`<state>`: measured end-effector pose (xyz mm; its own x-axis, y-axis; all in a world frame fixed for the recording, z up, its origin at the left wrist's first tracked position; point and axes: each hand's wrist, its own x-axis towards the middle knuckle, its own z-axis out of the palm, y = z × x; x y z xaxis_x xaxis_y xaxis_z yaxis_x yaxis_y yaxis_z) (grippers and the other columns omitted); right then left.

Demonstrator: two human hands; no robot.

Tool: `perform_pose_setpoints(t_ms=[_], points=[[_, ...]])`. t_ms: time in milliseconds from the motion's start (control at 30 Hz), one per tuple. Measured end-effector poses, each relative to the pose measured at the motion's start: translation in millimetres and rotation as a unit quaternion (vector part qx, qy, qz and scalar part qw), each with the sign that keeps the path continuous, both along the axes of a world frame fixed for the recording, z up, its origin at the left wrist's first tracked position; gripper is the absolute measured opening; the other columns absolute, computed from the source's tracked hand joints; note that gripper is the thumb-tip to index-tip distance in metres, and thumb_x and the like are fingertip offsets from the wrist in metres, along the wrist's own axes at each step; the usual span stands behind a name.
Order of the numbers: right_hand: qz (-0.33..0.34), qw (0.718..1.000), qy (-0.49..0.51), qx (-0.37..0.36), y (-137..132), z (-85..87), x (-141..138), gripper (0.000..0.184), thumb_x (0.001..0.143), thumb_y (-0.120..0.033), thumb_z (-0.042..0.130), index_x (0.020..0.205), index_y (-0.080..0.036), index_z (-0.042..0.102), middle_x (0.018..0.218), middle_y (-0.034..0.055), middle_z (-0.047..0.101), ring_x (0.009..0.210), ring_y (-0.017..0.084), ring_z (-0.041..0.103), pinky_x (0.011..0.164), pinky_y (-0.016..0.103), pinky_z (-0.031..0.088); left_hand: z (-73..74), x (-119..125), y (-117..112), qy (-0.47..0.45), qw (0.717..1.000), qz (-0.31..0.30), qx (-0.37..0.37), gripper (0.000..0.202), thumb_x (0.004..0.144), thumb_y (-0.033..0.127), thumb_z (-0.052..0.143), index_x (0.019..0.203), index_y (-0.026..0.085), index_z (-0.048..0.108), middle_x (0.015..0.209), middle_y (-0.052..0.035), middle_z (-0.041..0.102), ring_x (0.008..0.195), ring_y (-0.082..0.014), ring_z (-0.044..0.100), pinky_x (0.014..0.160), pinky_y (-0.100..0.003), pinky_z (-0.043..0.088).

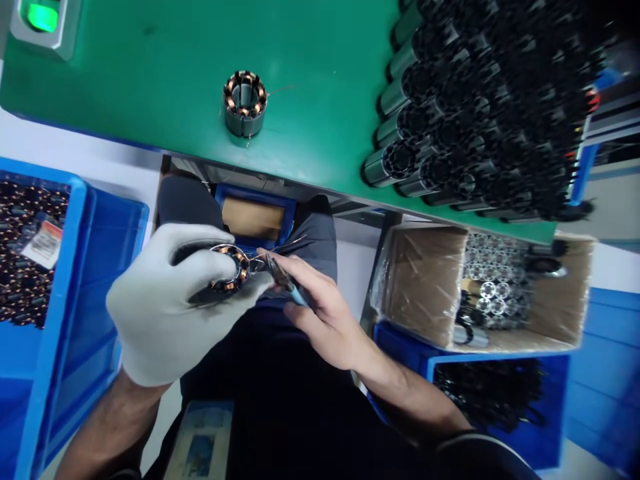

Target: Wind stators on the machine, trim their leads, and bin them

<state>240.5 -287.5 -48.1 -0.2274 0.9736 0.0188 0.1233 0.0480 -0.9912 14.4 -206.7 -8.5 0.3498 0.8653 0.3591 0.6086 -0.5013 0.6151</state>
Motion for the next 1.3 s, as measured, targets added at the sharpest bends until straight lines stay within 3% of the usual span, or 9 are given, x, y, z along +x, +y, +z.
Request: perform_pose_setpoints(t_ms=[133,267,433,533,600,700,833,1033,1300], points=[[-0.014,1.000,-0.004,0.004,-3.5,-4.3,-1.1,0.085,0.095,-0.003,0.056,0.175,-0.033,0.059,0.144,0.0038,0.081,0.101,0.020,0.069,0.094,0.038,0.061,-1.4,2.0,-3.9,-0.004,1.000,-0.001,-0.020,0.025,0.092,0.036,0.100,0.091,0.027,0.077,0.119,0.0012,0.084,0.097,-0.0164,0.082,0.072,-0.029,0.055],[-0.032,0.999,-0.008,0.014,-8.0,-7.1,-3.5,0.090,0.092,-0.002,0.056,0.175,-0.036,0.059,0.162,0.0032,0.076,0.096,0.018,0.070,0.087,0.036,0.063,-1.8,3.0,-6.8,-0.003,1.000,-0.001,-0.021,0.025,0.090,0.033,0.100,0.092,0.027,0.076,0.118,0.0018,0.084,0.098,-0.0161,0.082,0.073,-0.028,0.056],[-0.043,0.999,0.012,0.020,-5.7,-6.8,-5.5,0.087,0.087,0.002,0.056,0.166,-0.031,0.070,0.163,0.0029,0.077,0.105,0.017,0.082,0.096,0.033,0.066,-5.3,3.7,-8.2,-0.006,1.000,-0.003,-0.008,0.027,0.089,0.032,0.101,0.093,0.027,0.075,0.117,0.0022,0.084,0.098,-0.0137,0.082,0.075,-0.025,0.056],[-0.043,0.999,0.012,-0.019,-0.4,-8.8,-1.3,0.075,0.088,-0.002,0.057,0.156,-0.024,0.079,0.147,0.0044,0.085,0.099,0.017,0.083,0.094,0.031,0.067,-9.3,2.7,-7.1,-0.004,1.000,0.009,-0.015,0.027,0.088,0.033,0.101,0.090,0.027,0.076,0.115,0.0013,0.084,0.097,-0.0164,0.083,0.073,-0.027,0.057],[-0.060,0.997,-0.018,-0.049,3.3,-10.7,3.4,0.067,0.091,-0.006,0.058,0.152,-0.022,0.082,0.127,0.0046,0.089,0.093,0.018,0.081,0.089,0.032,0.067,-12.2,2.5,-4.9,-0.038,0.997,0.004,-0.060,0.024,0.088,0.030,0.099,0.091,0.026,0.076,0.117,-0.0007,0.085,0.101,-0.0193,0.084,0.082,-0.029,0.062],[-0.082,0.992,-0.093,-0.023,7.5,-12.5,9.1,0.068,0.092,-0.012,0.063,0.158,-0.023,0.077,0.102,0.0036,0.079,0.084,0.018,0.069,0.082,0.034,0.064,-16.6,6.1,-0.7,-0.165,0.969,0.011,-0.183,0.015,0.091,0.024,0.091,0.094,0.023,0.077,0.117,-0.0024,0.087,0.105,-0.0199,0.085,0.094,-0.030,0.066],[-0.103,0.976,-0.174,0.085,8.1,-13.9,6.5,0.071,0.092,-0.018,0.076,0.163,-0.028,0.074,0.098,0.0028,0.065,0.088,0.020,0.060,0.080,0.035,0.063,-21.6,18.7,2.0,-0.305,0.899,0.050,-0.309,0.009,0.091,0.019,0.088,0.093,0.023,0.080,0.106,0.0005,0.090,0.097,-0.0166,0.087,0.088,-0.024,0.069],[-0.149,0.951,-0.206,0.176,8.5,-14.6,-3.7,0.075,0.098,-0.015,0.080,0.169,-0.038,0.070,0.101,0.0035,0.062,0.091,0.020,0.061,0.078,0.033,0.064,-25.7,36.6,1.8,-0.301,0.893,0.069,-0.328,0.004,0.091,0.023,0.079,0.092,0.024,0.076,0.098,-0.0003,0.087,0.093,-0.0194,0.086,0.088,-0.029,0.072],[-0.134,0.967,-0.171,0.135,8.5,-18.2,2.8,0.063,0.107,-0.028,0.084,0.167,-0.042,0.071,0.100,0.0031,0.064,0.091,0.019,0.062,0.079,0.033,0.064,-25.3,45.7,4.1,-0.350,0.866,0.083,-0.347,0.009,0.082,0.028,0.081,0.086,0.024,0.074,0.089,0.0007,0.086,0.084,-0.0178,0.084,0.082,-0.028,0.070]])
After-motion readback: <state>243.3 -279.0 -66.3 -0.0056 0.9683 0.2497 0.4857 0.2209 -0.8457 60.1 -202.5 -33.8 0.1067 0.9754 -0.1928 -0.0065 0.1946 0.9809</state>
